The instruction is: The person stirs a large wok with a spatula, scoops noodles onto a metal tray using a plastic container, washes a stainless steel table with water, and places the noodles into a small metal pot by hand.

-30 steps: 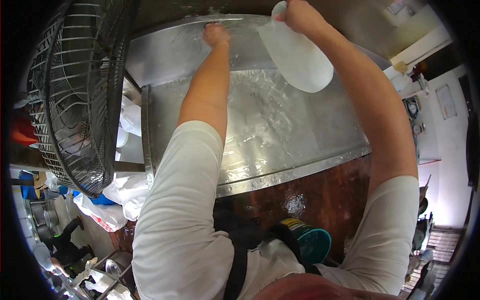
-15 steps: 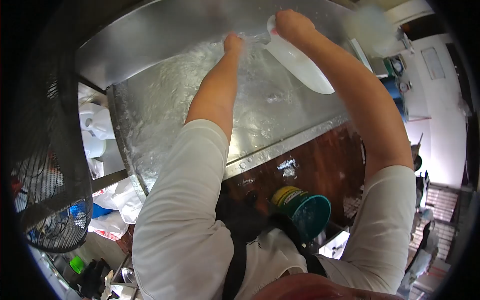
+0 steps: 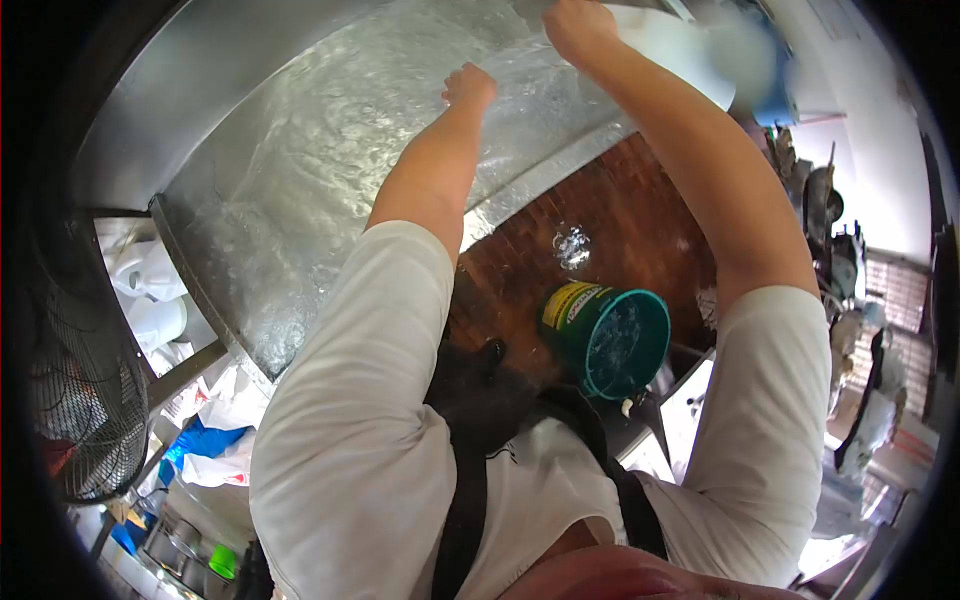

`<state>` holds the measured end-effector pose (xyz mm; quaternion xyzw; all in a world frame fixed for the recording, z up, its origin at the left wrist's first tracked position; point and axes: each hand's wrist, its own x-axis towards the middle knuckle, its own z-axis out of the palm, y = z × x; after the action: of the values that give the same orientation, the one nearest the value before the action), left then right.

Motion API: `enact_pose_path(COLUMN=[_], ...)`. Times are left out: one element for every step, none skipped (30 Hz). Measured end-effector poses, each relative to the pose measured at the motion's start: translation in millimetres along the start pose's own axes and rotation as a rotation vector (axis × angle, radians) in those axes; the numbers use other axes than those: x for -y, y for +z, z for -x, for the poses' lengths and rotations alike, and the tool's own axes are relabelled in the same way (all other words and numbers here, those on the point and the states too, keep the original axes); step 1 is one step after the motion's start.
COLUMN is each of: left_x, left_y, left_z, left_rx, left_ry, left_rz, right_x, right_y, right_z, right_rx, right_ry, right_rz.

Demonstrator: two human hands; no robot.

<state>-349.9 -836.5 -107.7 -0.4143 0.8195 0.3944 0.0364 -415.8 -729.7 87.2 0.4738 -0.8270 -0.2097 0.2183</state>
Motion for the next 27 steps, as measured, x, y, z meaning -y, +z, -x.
enact_pose_path(left_x=[-10.0, -20.9, -31.0, -42.4, -52.0, -58.3, -64.2, -61.7, -68.0, -84.1, -89.2, -96.5, -99.3, -98.3, -98.4, -94.8, -89.6, -91.7, -90.8, -84.6, -79.5, -73.5, -63.7, -55.3, -56.9, -58.7, -62.4], left_y=[11.6, 15.7, 14.4, 15.9, 25.7, 40.4, 55.2, 73.2, 93.4, 105.6, 116.0, 130.1, 150.6, 172.5, 195.5, 218.3, 235.8, 255.7, 268.4, 285.6, 305.7, 322.4, 340.0, 362.0, 369.8, 381.5, 395.9], left_z=[11.2, 25.0, 42.3, 57.5, 70.0, 81.7, 93.7, 104.2, 116.9, 153.1, 199.8, 246.9, 297.2, 341.6, 383.0, 427.9, 468.7, 500.4, 526.6, 546.5, 555.8, 565.3, 570.0, 568.6, 568.7, 570.1, 578.5], left_rx=[-0.031, -0.008, 0.014, 0.038, -0.025, -0.084, -0.141, -0.143, -0.136, 0.043, 0.236, 0.402, 0.592, 0.729, 0.878, 0.964, 1.037, 1.092, 1.132, 1.15, 1.127, 1.096, 1.069, 1.102, 1.137, 1.209, 1.237], left_ry=[0.015, 0.031, 0.049, 0.072, 0.105, 0.141, 0.182, 0.336, 0.494, 0.494, 0.48, 0.49, 0.477, 0.455, 0.422, 0.366, 0.301, 0.234, 0.165, 0.119, 0.18, 0.248, 0.311, 0.349, 0.388, 0.489, 0.524], left_rz=[0.016, 0.008, -0.002, -0.014, 0.001, 0.017, 0.033, 0.084, 0.139, 0.269, 0.383, 0.526, 0.656, 0.708, 0.749, 0.756, 0.758, 0.769, 0.78, 0.754, 0.662, 0.581, 0.495, 0.458, 0.425, 0.304, 0.219], right_x=[-12.9, -25.5, -38.2, -50.7, -63.6, -77.2, -90.8, -100.2, -106.4, -115.0, -115.5, -113.4, -107.3, -92.0, -69.0, -42.4, -18.2, 0.5, 24.9, 39.8, 39.1, 46.6, 58.0, 62.8, 73.7, 81.5, 88.7], right_y=[16.0, 10.1, -0.5, -11.0, -15.2, -17.4, -19.5, -18.8, -18.3, -23.2, -42.3, -26.3, -7.2, 18.4, 48.0, 35.3, 38.5, 42.0, 29.8, 10.6, 1.8, -7.3, -13.3, -21.8, -29.2, -33.5, -35.5], right_z=[16.2, 30.4, 42.0, 57.9, 80.5, 106.3, 133.8, 167.9, 207.0, 246.4, 291.6, 340.8, 391.3, 438.4, 487.1, 529.0, 563.3, 594.7, 621.6, 653.2, 686.4, 716.1, 743.1, 775.2, 799.0, 829.8, 863.3], right_rx=[-0.105, -0.019, 0.067, 0.153, 0.11, 0.067, 0.022, 0.017, 0.007, -0.007, 0.013, -0.037, -0.039, -0.111, -0.267, -0.299, -0.197, -0.204, -0.288, -0.334, -0.122, -0.119, -0.107, -0.046, -0.081, -0.115, -0.15], right_ry=[0.012, 0.033, 0.058, 0.089, 0.17, 0.254, 0.343, 0.449, 0.56, 0.676, 0.901, 1.01, 1.114, 1.222, 1.226, 1.282, 1.329, 1.357, 1.368, 1.404, 1.282, 1.293, 1.31, 1.337, 1.422, 1.498, 1.565], right_rz=[0.031, 0.034, 0.034, 0.034, -0.002, -0.037, -0.069, -0.128, -0.184, -0.235, -0.475, -0.539, -0.649, -0.721, -0.64, -0.687, -0.852, -1.101, -0.986, -0.968, -0.987, -0.914, -0.845, -0.871, -0.718, -0.693, -0.665])
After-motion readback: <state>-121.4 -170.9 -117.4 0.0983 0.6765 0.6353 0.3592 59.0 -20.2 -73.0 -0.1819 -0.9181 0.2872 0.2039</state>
